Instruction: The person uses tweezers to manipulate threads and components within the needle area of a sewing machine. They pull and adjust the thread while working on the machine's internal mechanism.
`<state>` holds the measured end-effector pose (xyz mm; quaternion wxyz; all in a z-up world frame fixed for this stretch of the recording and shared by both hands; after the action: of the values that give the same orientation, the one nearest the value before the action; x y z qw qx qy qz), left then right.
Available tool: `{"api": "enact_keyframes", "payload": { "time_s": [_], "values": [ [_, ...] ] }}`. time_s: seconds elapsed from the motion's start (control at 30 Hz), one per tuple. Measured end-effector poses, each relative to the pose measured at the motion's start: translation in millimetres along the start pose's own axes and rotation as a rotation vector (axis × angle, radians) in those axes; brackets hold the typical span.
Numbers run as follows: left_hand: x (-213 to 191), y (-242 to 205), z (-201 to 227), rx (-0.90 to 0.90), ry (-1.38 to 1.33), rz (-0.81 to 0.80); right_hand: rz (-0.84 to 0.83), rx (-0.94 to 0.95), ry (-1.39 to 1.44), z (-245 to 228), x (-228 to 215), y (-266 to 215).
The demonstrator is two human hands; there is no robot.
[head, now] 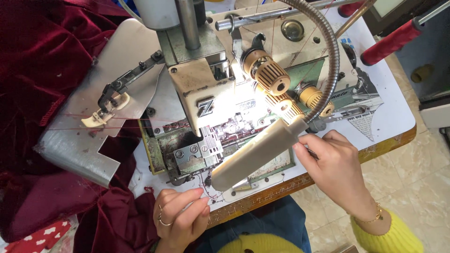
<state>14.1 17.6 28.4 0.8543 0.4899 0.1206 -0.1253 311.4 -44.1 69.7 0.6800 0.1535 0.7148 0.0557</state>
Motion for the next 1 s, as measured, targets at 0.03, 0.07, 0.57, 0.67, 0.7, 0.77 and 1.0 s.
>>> {"api": "enact_keyframes", "payload": {
  "time_s": [0.03,0.07,0.57,0.67,0.7,0.77,1.0],
  "values": [
    [1,-2,-1,0.001,0.002,-0.001,0.001,0.0,0.002,-1,-3,4],
    [1,-4,-1,-0.006,0.004,0.006,-0.038,-0.003,0.031,-3,-5,7],
    [4,-10,-6,0.013,0.013,0.063,-0.427,-0.197,0.554,-42,12,0],
    [4,-8,-7,0.01,0.025,0.063,-0.437,-0.122,0.335,-33,22,-10],
    [5,-8,-7,0.014,0.033,0.075,-0.383,-0.065,0.228,-27,21,-13],
    [5,-7,-6,0.013,0.024,0.076,-0.221,-0.076,0.202,-33,-3,-7],
    [5,-2,-7,0.015,0.022,0.075,0.283,-0.239,-0.016,-40,-11,-8]
  ]
}}
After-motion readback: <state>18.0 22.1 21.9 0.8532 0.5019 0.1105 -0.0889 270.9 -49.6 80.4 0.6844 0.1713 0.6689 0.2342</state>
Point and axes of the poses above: each hand's wrist, its own y-axis towards the middle knuckle, its own x-axis out of the palm, z = x × y, the point moved 3 cm from there along y, towards the middle knuckle, and after that the axes turned 12 degrees about -y, right-handed, at the moved point
